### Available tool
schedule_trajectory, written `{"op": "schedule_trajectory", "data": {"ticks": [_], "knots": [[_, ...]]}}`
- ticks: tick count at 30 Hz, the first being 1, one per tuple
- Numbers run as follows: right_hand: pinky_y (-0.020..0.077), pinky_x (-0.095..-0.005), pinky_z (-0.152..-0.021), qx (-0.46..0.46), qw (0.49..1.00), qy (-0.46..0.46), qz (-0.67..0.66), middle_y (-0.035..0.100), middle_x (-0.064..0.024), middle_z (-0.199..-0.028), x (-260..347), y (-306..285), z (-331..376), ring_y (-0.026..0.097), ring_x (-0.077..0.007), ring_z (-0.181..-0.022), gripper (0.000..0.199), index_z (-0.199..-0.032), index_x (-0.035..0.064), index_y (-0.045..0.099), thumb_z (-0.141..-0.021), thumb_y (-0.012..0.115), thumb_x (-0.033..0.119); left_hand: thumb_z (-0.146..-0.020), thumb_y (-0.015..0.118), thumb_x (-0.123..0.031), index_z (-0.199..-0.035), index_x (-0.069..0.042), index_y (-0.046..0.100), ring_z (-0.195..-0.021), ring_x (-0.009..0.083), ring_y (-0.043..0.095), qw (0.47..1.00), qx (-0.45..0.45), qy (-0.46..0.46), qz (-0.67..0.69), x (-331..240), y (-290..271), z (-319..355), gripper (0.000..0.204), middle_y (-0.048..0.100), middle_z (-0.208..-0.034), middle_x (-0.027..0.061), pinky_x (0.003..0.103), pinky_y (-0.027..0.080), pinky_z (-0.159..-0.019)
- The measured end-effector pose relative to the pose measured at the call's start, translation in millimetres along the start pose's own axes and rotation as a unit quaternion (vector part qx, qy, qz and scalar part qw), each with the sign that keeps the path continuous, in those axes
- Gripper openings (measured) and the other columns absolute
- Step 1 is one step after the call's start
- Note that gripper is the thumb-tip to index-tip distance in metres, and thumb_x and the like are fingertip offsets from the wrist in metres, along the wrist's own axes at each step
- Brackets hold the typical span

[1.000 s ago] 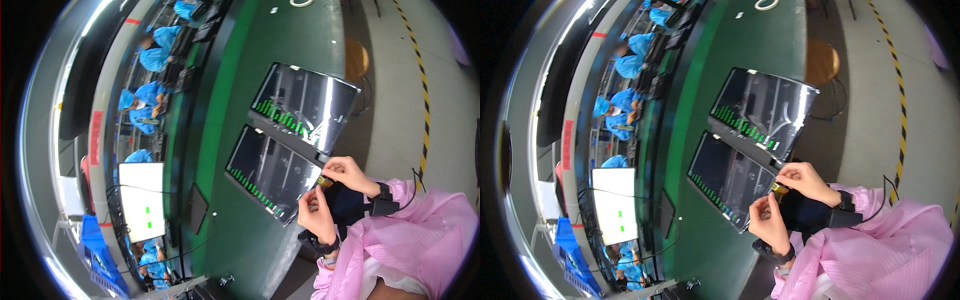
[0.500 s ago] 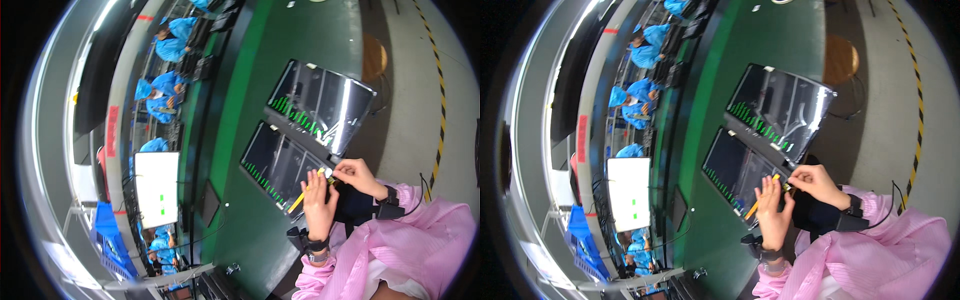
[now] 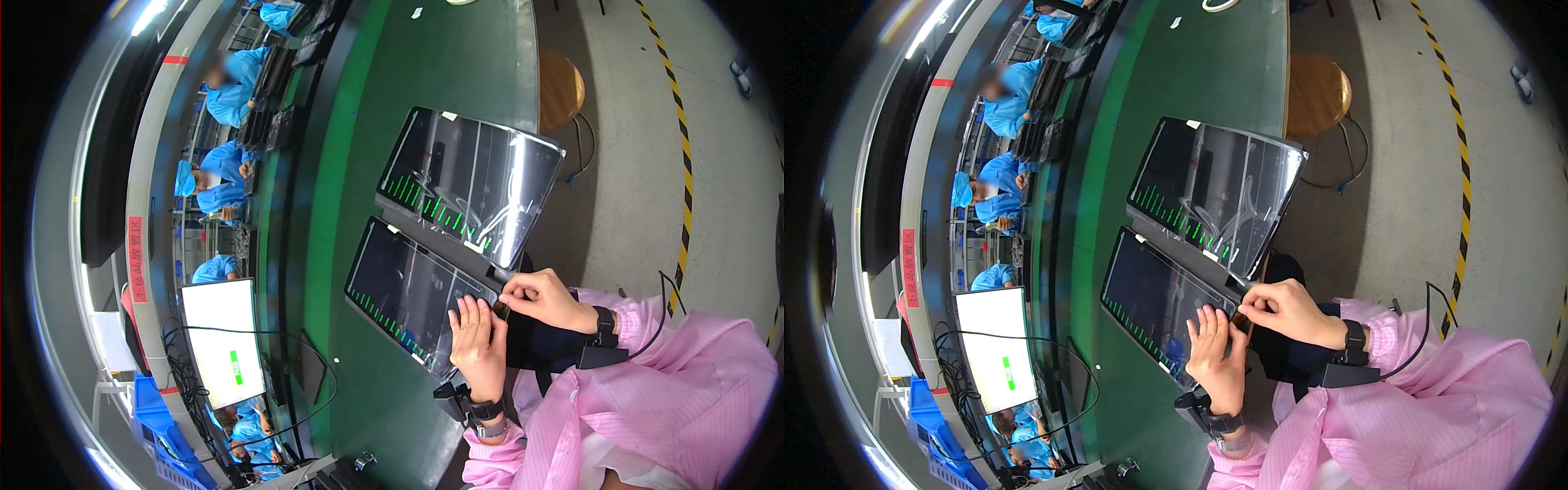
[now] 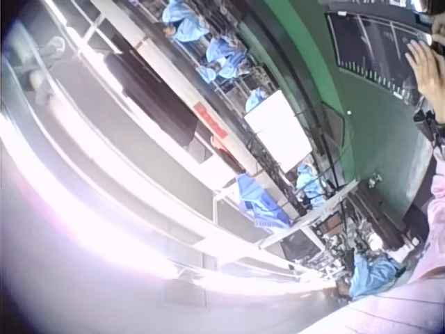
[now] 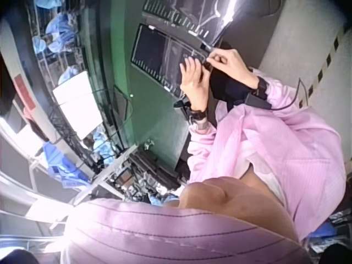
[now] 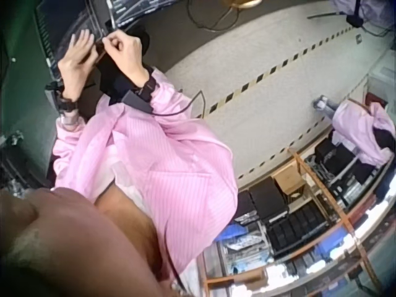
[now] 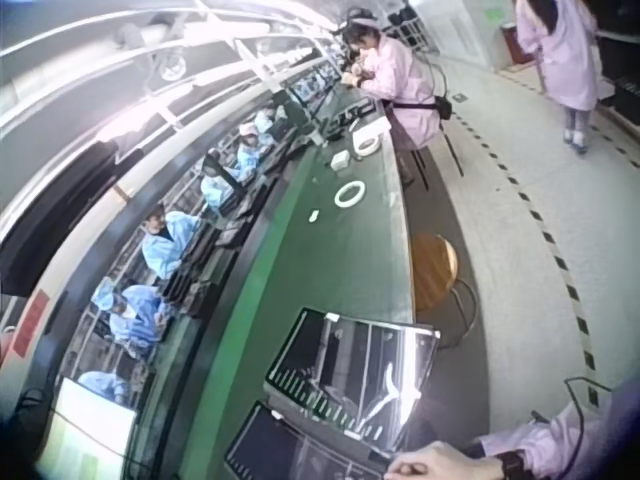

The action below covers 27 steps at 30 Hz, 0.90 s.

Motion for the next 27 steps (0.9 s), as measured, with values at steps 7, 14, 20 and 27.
{"op": "schedule_trajectory", "data": {"ticks": [7, 14, 20, 27], "knots": [[0.0349, -0.0272, -0.043, -0.008, 0.996, -0.052, 0.065, 0.057, -0.0064, -0.056, -2, -1, -2, 0.050, -0.0147, -0.044, 0.010, -0.080, 0.0034, 0.064, -0.080, 0.067, 0.013, -0.076, 0.064, 0.001, -0.102, 0.002, 0.067, -0.110, 0.0322, 0.057, 0.999, -0.006, -0.031, 0.014, -1, -1, 2, 0.026, 0.063, -0.109, 0.0199, 0.049, 0.037, -0.101], [0.0410, -0.0278, -0.046, -0.024, 0.987, -0.128, 0.093, 0.060, -0.0067, -0.060, -7, -1, -2, 0.057, -0.0172, -0.048, 0.011, -0.080, 0.0046, 0.065, -0.078, 0.070, 0.014, -0.075, 0.063, 0.001, -0.102, 0.002, 0.067, -0.110, 0.0318, 0.058, 1.000, -0.004, -0.024, 0.013, 1, -3, 2, 0.027, 0.063, -0.109, 0.0192, 0.049, 0.037, -0.101], [0.0417, -0.0287, -0.046, -0.040, 0.986, -0.137, 0.088, 0.060, -0.0074, -0.061, -6, 0, -2, 0.057, -0.0180, -0.049, 0.010, -0.080, 0.0045, 0.065, -0.079, 0.069, 0.014, -0.076, 0.064, 0.001, -0.102, 0.003, 0.066, -0.110, 0.0321, 0.057, 1.000, -0.017, 0.004, 0.007, 2, 3, 4, 0.027, 0.063, -0.110, 0.0196, 0.049, 0.037, -0.102], [0.0288, -0.0205, -0.046, -0.059, 0.919, 0.114, -0.372, 0.046, 0.0046, -0.062, 15, -16, 12, 0.033, -0.0026, -0.048, 0.020, -0.093, 0.0044, 0.057, -0.095, 0.051, 0.024, -0.077, 0.064, 0.002, -0.107, -0.001, 0.066, -0.110, 0.0287, 0.059, 0.997, -0.056, -0.038, 0.029, -23, -16, -1, 0.030, 0.065, -0.109, 0.0149, 0.050, 0.024, -0.108]]}}
Point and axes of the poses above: each hand's wrist, its own z-axis away from the middle knuckle, its own y-axis out of the palm, x = y × z, the point moved 2 cm from there along -z, towards the middle knuckle
